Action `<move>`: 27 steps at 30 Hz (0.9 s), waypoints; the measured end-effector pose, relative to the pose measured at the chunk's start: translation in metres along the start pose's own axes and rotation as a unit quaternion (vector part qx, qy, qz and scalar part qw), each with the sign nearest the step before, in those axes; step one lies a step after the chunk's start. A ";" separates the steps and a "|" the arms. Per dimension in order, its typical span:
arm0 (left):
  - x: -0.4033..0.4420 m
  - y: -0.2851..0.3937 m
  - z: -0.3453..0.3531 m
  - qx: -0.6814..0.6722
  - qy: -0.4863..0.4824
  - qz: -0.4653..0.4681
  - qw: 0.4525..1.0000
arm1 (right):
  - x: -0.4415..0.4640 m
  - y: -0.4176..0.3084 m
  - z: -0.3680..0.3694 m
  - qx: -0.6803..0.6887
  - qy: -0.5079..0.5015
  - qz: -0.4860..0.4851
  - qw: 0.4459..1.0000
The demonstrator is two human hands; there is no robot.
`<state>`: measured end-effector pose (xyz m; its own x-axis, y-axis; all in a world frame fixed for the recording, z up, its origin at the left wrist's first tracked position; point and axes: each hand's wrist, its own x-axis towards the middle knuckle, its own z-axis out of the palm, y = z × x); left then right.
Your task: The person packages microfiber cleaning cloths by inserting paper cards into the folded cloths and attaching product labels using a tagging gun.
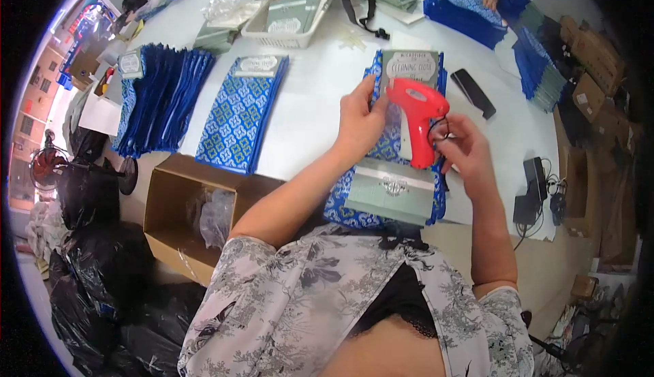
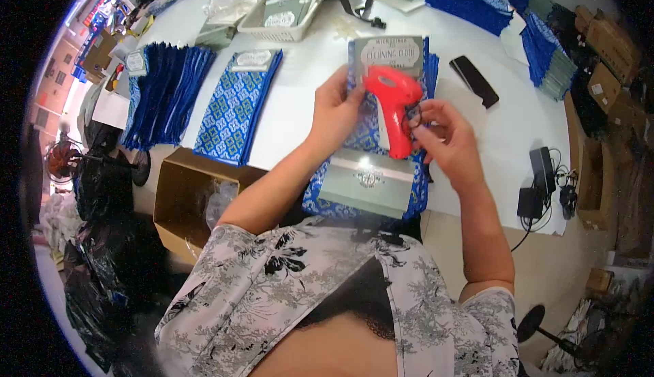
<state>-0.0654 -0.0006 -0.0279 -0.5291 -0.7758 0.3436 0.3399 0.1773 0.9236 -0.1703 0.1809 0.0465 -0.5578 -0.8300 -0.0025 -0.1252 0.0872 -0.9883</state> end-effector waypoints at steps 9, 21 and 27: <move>-0.001 0.004 -0.001 -0.001 -0.014 -0.012 1.000 | 0.003 0.008 -0.020 -0.018 -0.056 0.034 0.998; -0.001 -0.002 0.002 -0.028 -0.022 -0.002 0.999 | 0.001 -0.005 -0.038 0.050 -0.113 -0.160 0.979; -0.002 0.008 -0.005 0.032 -0.067 -0.044 0.996 | 0.007 0.026 -0.008 -0.079 -0.072 -0.174 0.979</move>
<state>-0.0577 -0.0002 -0.0223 -0.6553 -0.7031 0.2761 0.2396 0.1532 0.9587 -0.1846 0.1818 0.0218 -0.3384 -0.8926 0.2980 -0.4191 -0.1406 -0.8970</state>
